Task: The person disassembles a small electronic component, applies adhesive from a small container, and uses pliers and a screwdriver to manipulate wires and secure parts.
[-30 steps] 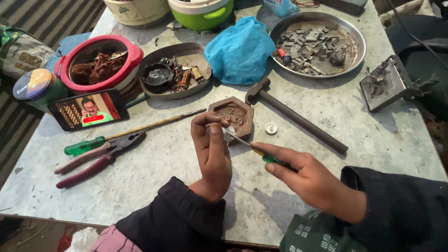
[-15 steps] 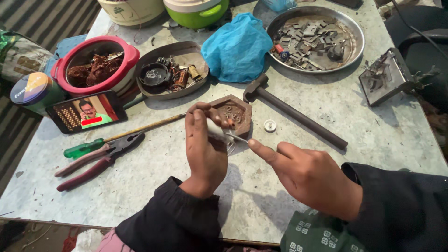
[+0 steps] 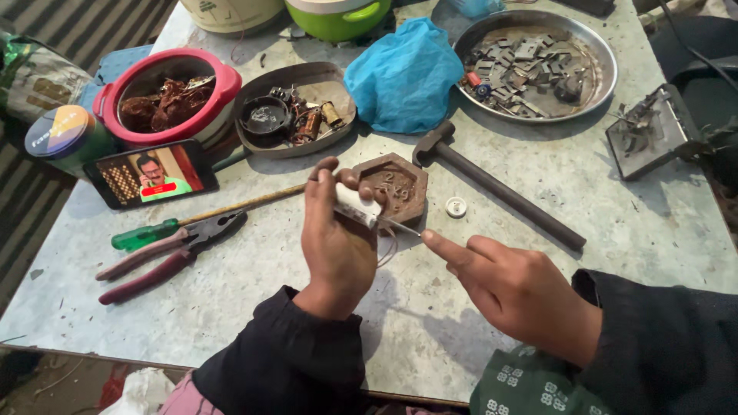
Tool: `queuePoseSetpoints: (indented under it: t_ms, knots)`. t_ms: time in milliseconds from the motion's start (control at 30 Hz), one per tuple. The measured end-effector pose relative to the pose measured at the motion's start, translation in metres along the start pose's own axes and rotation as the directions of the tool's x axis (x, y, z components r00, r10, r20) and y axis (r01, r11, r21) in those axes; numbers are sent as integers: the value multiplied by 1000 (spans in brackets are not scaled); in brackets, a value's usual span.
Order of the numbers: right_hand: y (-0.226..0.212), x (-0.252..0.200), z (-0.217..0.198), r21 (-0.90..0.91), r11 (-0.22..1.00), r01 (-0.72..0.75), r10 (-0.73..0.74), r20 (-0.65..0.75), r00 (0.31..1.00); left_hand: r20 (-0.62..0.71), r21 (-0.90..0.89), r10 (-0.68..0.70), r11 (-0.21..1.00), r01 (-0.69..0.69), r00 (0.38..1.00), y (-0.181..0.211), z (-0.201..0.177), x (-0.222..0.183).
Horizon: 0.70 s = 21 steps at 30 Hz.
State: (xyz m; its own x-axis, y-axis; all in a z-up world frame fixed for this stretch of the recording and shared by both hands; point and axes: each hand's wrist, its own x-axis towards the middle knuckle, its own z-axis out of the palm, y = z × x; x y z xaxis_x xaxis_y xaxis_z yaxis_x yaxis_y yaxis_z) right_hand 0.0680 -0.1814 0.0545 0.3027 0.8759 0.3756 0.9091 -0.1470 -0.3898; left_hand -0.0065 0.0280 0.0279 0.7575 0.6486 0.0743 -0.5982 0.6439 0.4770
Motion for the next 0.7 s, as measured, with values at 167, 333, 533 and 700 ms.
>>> queuePoseSetpoints:
  t_ms: [167,333,533,700]
  knots:
    - [4,1,8,42,999,20,-20,-9,1000,-41,-7,-70,998,70,997,-6,1,-4]
    - [3,1,9,109,994,-4,8,-34,999,59,-12,-99,995,100,993,-6,6,-8]
    - [2,1,5,138,989,-51,60,-64,996,199,2,-205,978,209,958,-4,11,-10]
    - [0,0,4,346,937,35,6,-117,993,412,-36,-158,981,190,897,-6,8,-12]
